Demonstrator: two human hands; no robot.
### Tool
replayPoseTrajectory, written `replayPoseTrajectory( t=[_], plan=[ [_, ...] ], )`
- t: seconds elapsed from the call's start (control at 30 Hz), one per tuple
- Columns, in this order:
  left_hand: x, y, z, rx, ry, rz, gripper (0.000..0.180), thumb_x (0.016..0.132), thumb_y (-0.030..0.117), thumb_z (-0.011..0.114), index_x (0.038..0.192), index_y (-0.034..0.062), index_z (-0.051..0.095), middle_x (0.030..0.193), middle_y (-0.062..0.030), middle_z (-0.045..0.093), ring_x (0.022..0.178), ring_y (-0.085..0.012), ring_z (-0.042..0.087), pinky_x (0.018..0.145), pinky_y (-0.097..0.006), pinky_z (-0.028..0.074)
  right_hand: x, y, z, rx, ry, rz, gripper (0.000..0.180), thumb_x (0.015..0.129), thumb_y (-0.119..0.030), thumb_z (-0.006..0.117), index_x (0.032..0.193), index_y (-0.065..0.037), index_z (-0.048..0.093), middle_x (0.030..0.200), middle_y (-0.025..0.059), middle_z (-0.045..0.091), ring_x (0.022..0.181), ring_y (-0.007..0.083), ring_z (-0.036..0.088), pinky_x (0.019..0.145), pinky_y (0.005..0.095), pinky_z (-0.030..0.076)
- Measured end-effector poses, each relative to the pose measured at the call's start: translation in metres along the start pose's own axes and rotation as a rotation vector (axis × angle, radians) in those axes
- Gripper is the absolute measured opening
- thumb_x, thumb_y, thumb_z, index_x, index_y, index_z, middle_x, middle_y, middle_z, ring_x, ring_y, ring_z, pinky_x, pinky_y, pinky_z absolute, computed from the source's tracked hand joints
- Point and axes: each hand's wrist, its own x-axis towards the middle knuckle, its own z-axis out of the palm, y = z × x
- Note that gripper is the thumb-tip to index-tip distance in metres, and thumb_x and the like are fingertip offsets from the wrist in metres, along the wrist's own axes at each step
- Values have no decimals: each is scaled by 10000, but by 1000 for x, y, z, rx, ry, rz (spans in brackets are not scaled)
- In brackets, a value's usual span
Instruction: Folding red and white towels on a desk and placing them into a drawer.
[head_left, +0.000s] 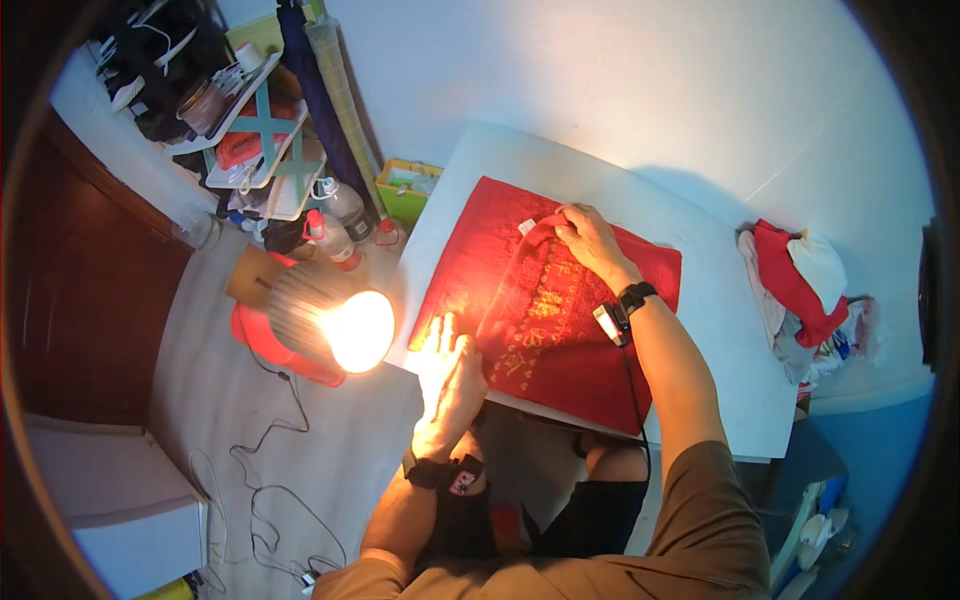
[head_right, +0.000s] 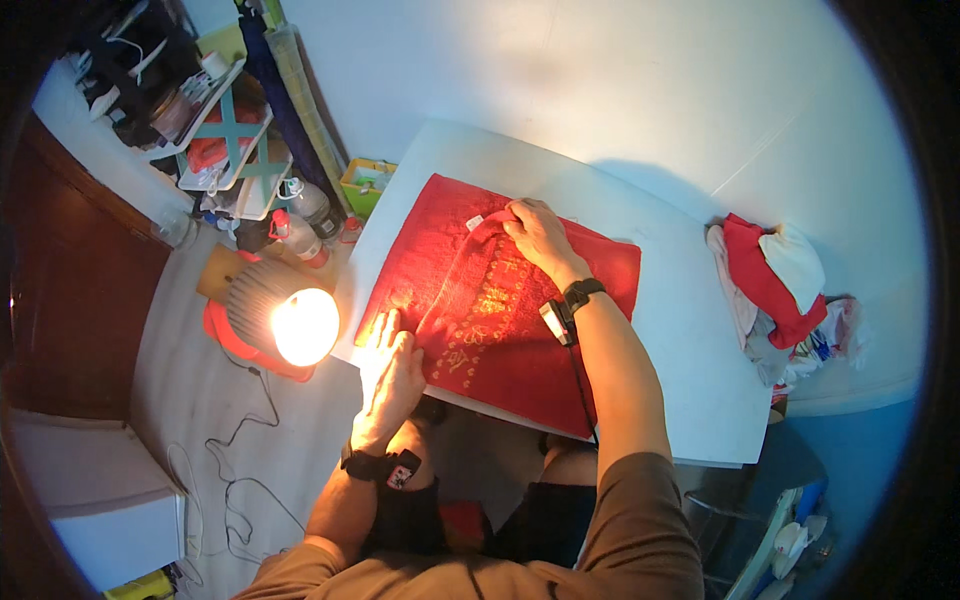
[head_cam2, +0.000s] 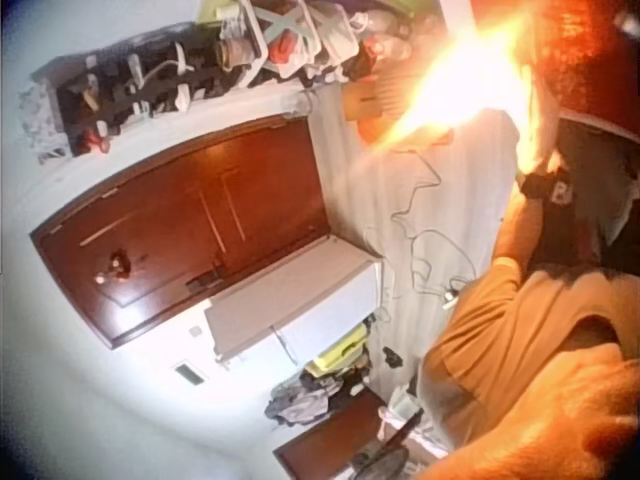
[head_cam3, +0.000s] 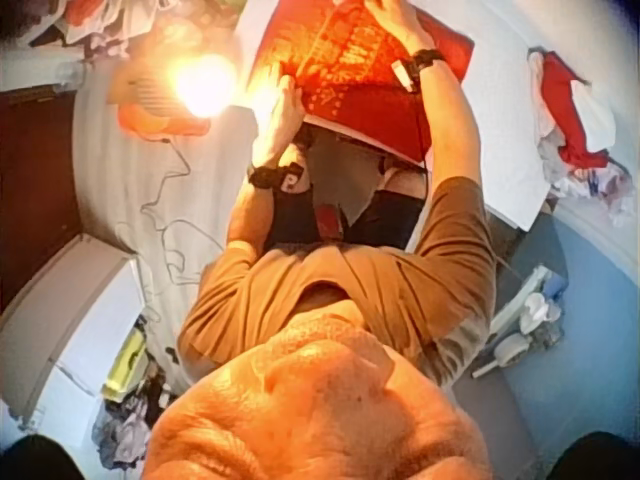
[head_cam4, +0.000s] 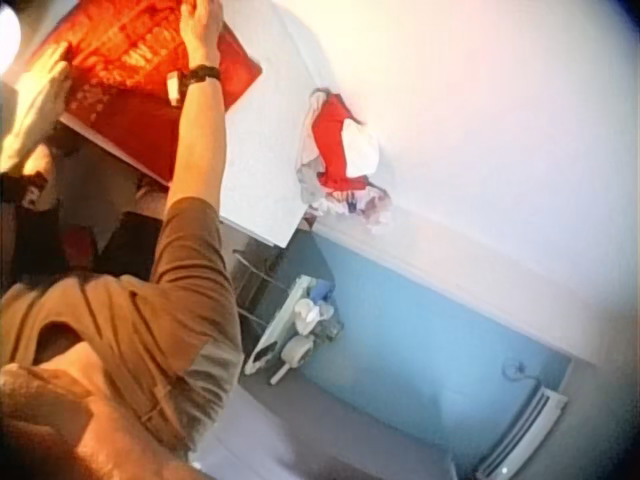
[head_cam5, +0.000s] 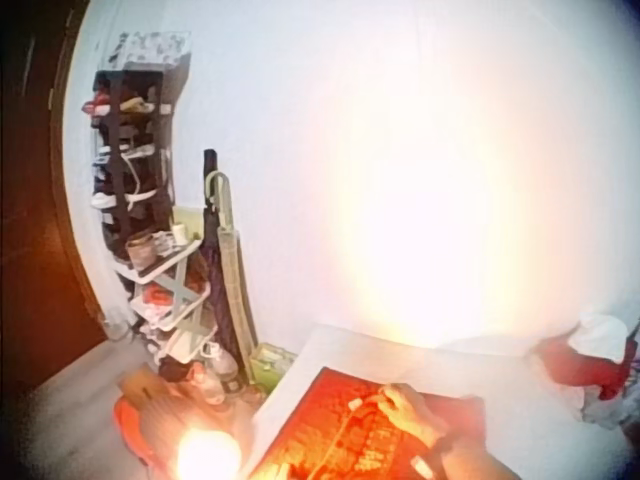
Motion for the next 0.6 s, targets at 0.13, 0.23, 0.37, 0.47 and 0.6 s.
replayPoseTrajectory(
  t=[0.13, 0.23, 0.37, 0.47, 0.6],
  plan=[
    [-5, -1, 9, 35, -116, -15, 202, 797, 62, 606, 960, -51, 567, 1311, -358, 449, 1167, -495, 464, 992, -521, 383, -21, 12, 6, 79, 77, -46, 231, 846, -97, 629, 1056, -3, 600, 1119, 156, 623, 1098, 341, 559, 941, 403, 455],
    [-5, 3, 13, 19, -165, -9, 200, 805, 60, 589, 968, -55, 565, 1335, -376, 411, 1172, -496, 456, 998, -527, 376, -36, 19, -4, 64, 77, 15, 235, 849, -98, 630, 1057, 4, 594, 1128, 158, 619, 1109, 340, 557, 947, 402, 454],
    [-10, 11, 18, 62, -247, 90, 227, 804, 90, 601, 976, -56, 573, 1350, -351, 411, 1224, -478, 426, 1039, -525, 336, -60, 25, -22, 63, 82, 65, 267, 839, -70, 629, 1093, 4, 592, 1141, 160, 618, 1121, 333, 556, 965, 395, 453],
    [-15, 16, 17, 15, -283, 164, 212, 792, 80, 608, 969, -32, 577, 1341, -344, 419, 1252, -461, 418, 1049, -525, 328, -80, 27, -35, 54, 69, 78, 299, 821, -38, 637, 1117, -15, 595, 1151, 154, 619, 1128, 332, 553, 984, 389, 448],
    [-12, 27, 5, -24, -336, 208, 183, 811, 88, 603, 948, -28, 567, 1316, -308, 467, 1253, -430, 436, 1027, -491, 370, -94, 23, -65, 89, -14, 262, 244, 818, -67, 632, 1055, -12, 628, 1048, 148, 647, 1028, 284, 597, 906, 358, 470]
  ],
)
